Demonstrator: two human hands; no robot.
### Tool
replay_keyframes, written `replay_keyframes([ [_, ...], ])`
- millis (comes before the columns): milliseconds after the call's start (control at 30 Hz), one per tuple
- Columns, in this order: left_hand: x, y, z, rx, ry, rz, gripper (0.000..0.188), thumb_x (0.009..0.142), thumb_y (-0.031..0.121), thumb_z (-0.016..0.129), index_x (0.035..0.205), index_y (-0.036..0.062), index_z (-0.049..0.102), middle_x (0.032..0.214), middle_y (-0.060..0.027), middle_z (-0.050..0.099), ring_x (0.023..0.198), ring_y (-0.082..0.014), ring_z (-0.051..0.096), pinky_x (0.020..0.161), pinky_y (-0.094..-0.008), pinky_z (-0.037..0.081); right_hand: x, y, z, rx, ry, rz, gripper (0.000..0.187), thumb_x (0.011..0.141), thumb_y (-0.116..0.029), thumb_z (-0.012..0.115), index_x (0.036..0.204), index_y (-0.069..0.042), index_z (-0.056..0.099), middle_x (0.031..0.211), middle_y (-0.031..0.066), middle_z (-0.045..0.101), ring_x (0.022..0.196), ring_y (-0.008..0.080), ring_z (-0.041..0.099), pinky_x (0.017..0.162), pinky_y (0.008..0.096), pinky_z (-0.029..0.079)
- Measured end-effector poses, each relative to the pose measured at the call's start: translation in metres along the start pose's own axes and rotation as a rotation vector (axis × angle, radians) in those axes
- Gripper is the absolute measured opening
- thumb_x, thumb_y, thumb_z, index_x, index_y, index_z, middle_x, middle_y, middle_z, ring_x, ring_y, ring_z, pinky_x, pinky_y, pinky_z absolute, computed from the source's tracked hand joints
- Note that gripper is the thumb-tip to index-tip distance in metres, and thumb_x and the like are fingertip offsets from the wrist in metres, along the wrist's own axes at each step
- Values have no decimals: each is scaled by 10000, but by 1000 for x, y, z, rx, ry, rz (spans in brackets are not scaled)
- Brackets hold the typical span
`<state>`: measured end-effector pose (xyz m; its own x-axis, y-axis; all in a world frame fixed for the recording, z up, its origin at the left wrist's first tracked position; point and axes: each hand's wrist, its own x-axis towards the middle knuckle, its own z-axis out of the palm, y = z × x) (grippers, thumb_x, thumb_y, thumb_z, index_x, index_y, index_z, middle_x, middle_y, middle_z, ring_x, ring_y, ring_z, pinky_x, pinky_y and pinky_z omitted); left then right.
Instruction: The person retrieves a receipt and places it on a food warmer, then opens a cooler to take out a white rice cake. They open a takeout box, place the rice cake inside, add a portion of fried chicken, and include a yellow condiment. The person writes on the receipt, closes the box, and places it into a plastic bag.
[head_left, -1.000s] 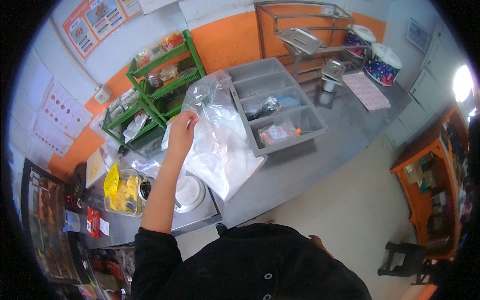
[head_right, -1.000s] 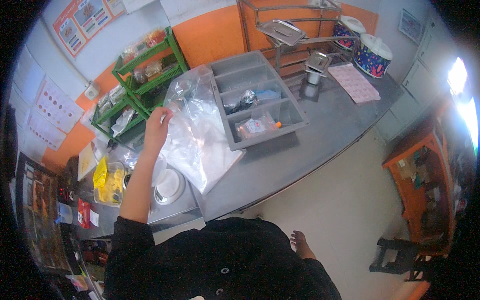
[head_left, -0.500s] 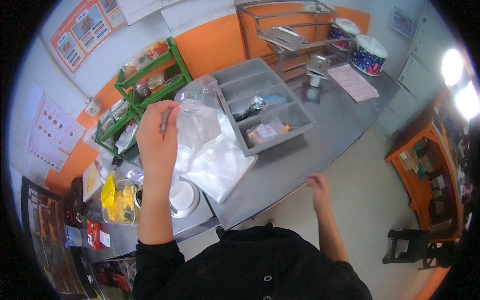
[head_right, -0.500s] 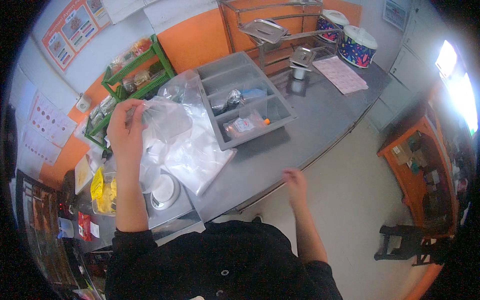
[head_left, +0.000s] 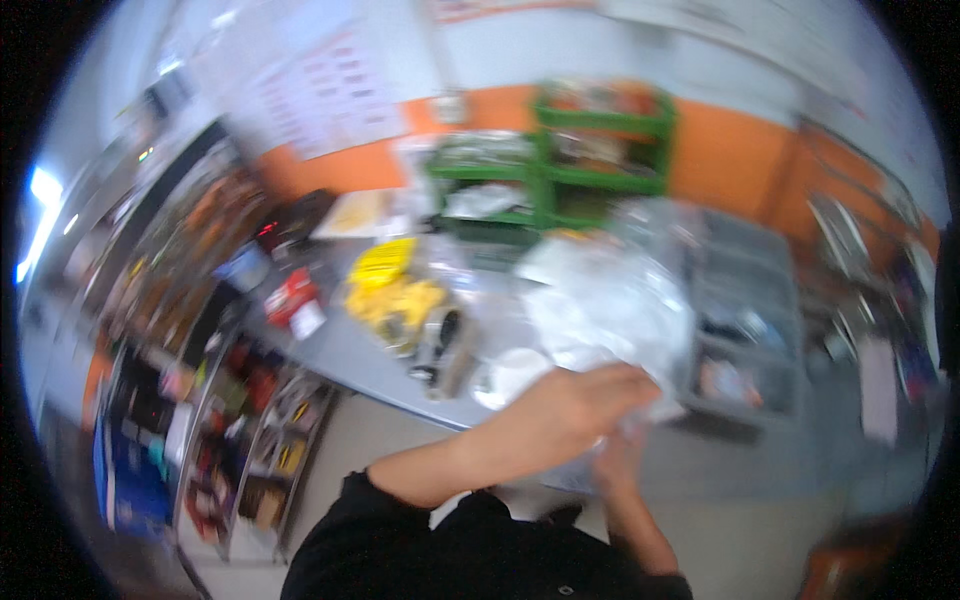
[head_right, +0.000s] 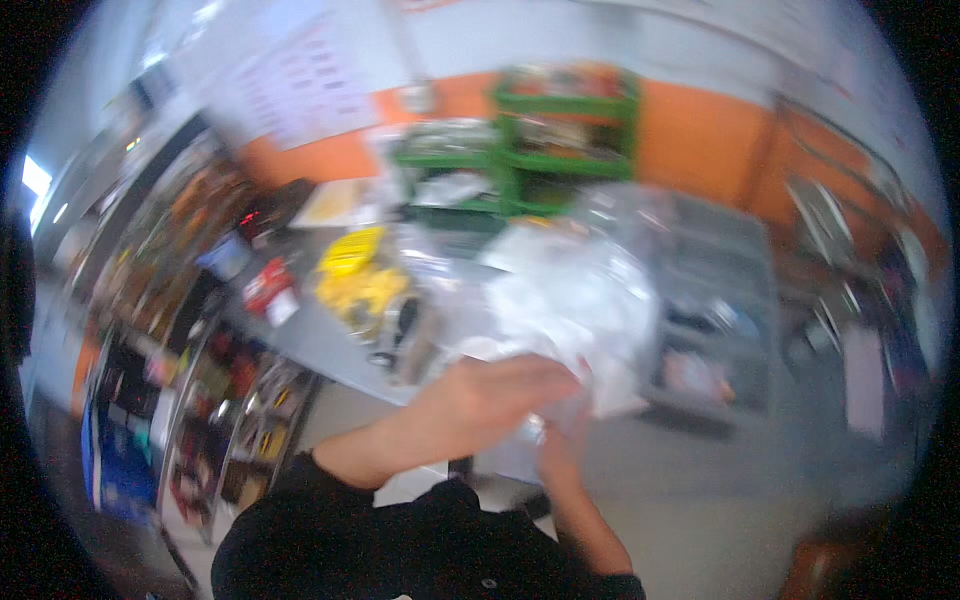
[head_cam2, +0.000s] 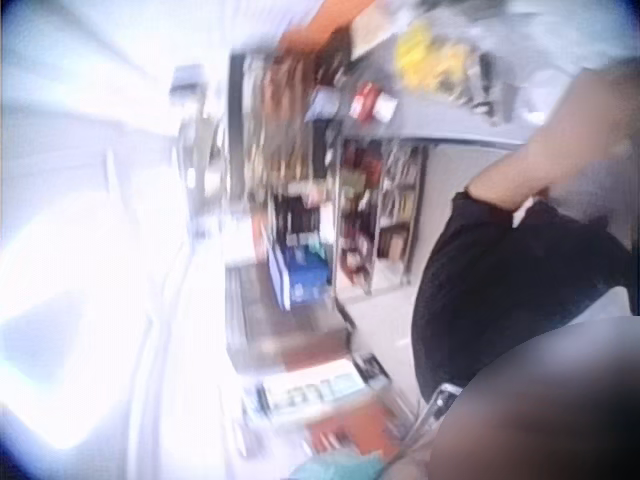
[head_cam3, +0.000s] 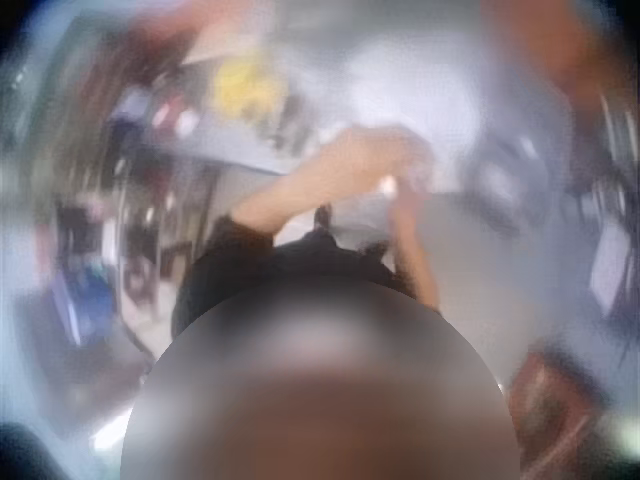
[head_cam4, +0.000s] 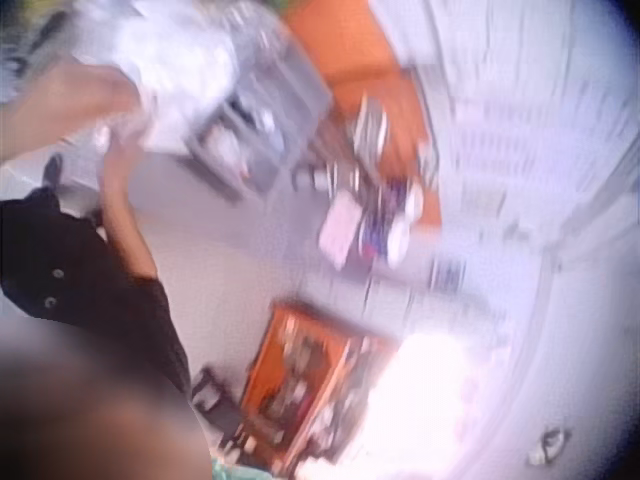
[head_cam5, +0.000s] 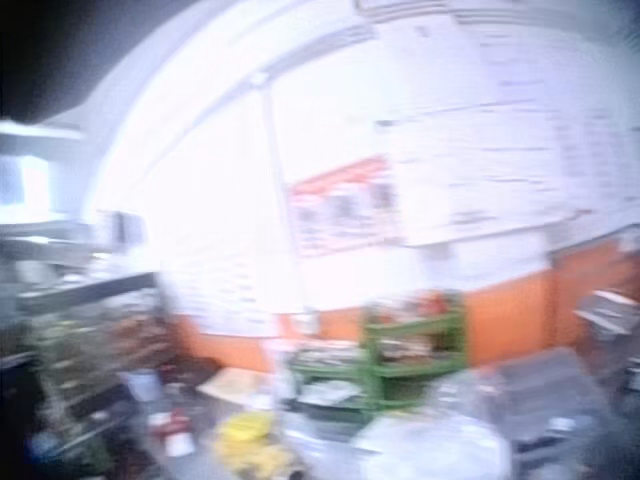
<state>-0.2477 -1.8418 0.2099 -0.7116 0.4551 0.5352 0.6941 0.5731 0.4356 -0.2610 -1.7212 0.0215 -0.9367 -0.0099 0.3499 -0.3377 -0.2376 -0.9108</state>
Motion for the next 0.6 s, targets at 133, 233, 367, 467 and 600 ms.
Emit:
replay_keyframes([
  [133,-58,-33,-66,149,14,-96,311,730,-2,582,1036,52,604,1035,-91,650,869,-265,663,676,-363,553,-4,-27,8,138,-123,524,529,873,4,488,1387,-29,366,1081,157,595,815,169,627,631,279,526],
  [233,-110,-60,-114,542,199,-296,287,756,26,566,1041,54,592,1117,-105,606,1018,-298,604,805,-415,506,-7,-40,25,29,-502,724,611,870,-10,524,1440,-65,313,1044,157,597,715,168,621,535,294,518],
  [367,-186,-46,-112,295,270,-175,272,832,131,619,1081,42,555,1195,-175,533,1082,-330,540,888,-428,449,-24,-47,81,548,-546,787,668,885,-58,512,1492,-113,238,1147,187,572,881,194,631,637,295,554],
  [467,-237,-20,-86,-44,37,-425,363,815,174,678,1098,14,517,1167,-188,534,1070,-366,530,876,-429,448,-47,-41,140,655,-441,864,647,909,-66,459,1504,-130,214,1272,205,521,1039,219,598,777,302,546],
  [600,-299,-33,-96,-199,42,-784,518,815,204,697,1218,-25,465,1213,-219,517,1110,-376,518,948,-414,427,-70,-31,204,1088,-518,1087,620,924,-38,399,1506,-137,208,1373,202,460,1143,264,551,975,366,473],
])
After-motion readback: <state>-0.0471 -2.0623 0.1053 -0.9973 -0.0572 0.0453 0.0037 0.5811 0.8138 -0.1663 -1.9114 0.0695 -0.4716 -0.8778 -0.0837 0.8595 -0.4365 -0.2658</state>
